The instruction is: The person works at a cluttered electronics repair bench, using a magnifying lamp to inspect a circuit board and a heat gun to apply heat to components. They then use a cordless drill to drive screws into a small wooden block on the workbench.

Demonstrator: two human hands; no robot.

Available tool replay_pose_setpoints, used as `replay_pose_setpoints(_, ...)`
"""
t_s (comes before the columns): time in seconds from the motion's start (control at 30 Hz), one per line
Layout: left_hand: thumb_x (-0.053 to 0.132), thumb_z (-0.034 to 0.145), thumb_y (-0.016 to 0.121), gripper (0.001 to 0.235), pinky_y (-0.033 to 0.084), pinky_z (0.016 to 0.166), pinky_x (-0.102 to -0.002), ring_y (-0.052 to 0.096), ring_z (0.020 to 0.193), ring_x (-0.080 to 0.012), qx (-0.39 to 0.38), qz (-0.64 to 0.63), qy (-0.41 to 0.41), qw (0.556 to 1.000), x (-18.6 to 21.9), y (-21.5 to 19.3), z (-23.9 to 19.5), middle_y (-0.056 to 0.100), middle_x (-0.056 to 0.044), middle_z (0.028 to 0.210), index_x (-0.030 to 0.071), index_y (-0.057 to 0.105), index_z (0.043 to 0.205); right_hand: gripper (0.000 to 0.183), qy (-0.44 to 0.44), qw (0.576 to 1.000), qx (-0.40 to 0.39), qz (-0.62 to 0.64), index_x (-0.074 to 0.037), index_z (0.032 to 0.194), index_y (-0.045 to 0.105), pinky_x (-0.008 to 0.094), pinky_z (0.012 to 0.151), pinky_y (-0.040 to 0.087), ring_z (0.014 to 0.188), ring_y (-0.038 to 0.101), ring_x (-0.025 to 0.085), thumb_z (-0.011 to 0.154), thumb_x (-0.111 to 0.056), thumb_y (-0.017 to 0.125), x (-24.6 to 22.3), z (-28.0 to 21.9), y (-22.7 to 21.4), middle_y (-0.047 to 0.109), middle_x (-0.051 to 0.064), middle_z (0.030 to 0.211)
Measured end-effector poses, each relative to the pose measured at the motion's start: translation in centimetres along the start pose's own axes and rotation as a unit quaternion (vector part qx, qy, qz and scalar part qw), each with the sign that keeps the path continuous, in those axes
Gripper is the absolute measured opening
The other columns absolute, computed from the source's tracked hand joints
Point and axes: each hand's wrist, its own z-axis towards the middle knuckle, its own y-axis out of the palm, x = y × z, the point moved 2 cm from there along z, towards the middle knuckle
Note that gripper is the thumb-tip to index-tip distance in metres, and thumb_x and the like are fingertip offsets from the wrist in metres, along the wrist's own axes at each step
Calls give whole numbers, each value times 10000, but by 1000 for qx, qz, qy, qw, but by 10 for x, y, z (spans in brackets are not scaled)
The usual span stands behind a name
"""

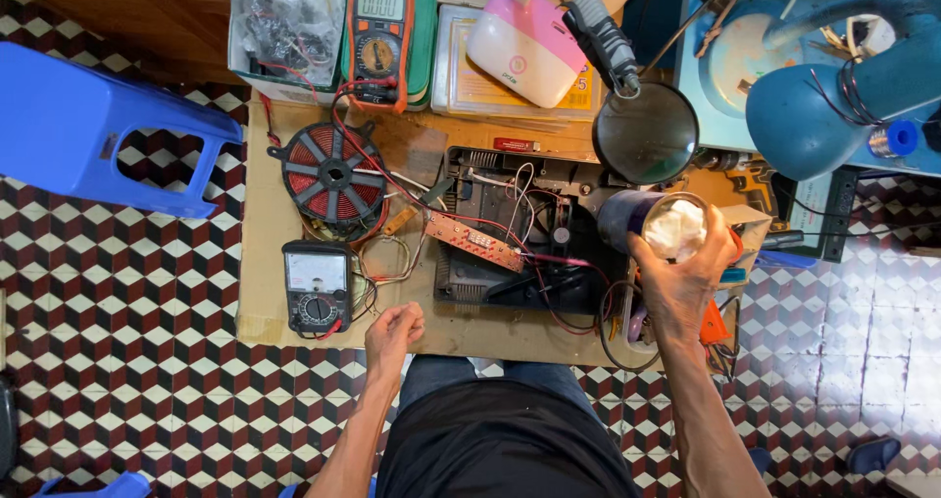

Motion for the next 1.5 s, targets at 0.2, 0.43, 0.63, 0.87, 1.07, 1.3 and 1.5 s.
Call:
replay_pose_setpoints(0.2,240,916,732,359,543,754,-300,683,837,-160,17,-90,15,996,-40,0,-4,720,-85,959,-36,672,1137,1040,-131,986,-97,36,-15,1535,341,484,1136,416,1364,437,425,716,-250,937,-48,-9,45,407,258,1431)
replay_pose_setpoints(0.43,241,901,732,248,556,848,-269,742,950,-150,49,190,145,970,-27,28,-33,774,-62,1002,38,752,1041,1047,-198,962,-171,85,-39,1519,347,500,1051,490,1318,481,462,694,-281,946,-93,-6,114,410,286,1442)
replay_pose_setpoints(0.63,220,919,762,224,494,900,-248,658,1099,-138,-35,159,206,965,-35,108,-41,777,-77,978,1,782,961,1023,-159,972,-162,64,-54,1519,363,496,1046,496,1311,491,435,709,-292,940,-72,-1,83,399,290,1440)
replay_pose_setpoints(0.87,249,880,774,199,453,727,-230,539,771,-58,51,-184,-51,980,-67,138,-18,654,53,866,79,781,983,957,-165,981,-101,28,-30,1521,395,515,1151,413,1390,439,430,769,-270,935,-5,28,47,427,244,1462)
replay_pose_setpoints(1.07,314,851,780,289,445,812,-261,591,926,-58,119,-177,-37,976,-55,146,-6,727,64,1031,106,769,1051,962,-136,986,-98,19,5,1557,388,483,1169,391,1399,433,399,813,-261,935,36,44,20,432,228,1468)
replay_pose_setpoints(1.3,416,823,771,414,431,855,-316,597,1062,-69,89,-199,-7,976,-44,167,-9,722,46,1130,131,762,1123,964,-93,993,-77,4,-9,1570,397,462,1169,413,1403,454,362,817,-255,945,71,49,-27,430,209,1480)
replay_pose_setpoints(1.5,427,874,754,440,421,740,-283,579,924,-77,111,-170,38,978,-48,173,-12,736,42,1063,102,766,1169,920,-60,992,-88,66,-11,1573,391,436,1160,442,1374,484,320,867,-274,919,76,48,-50,422,187,1440)
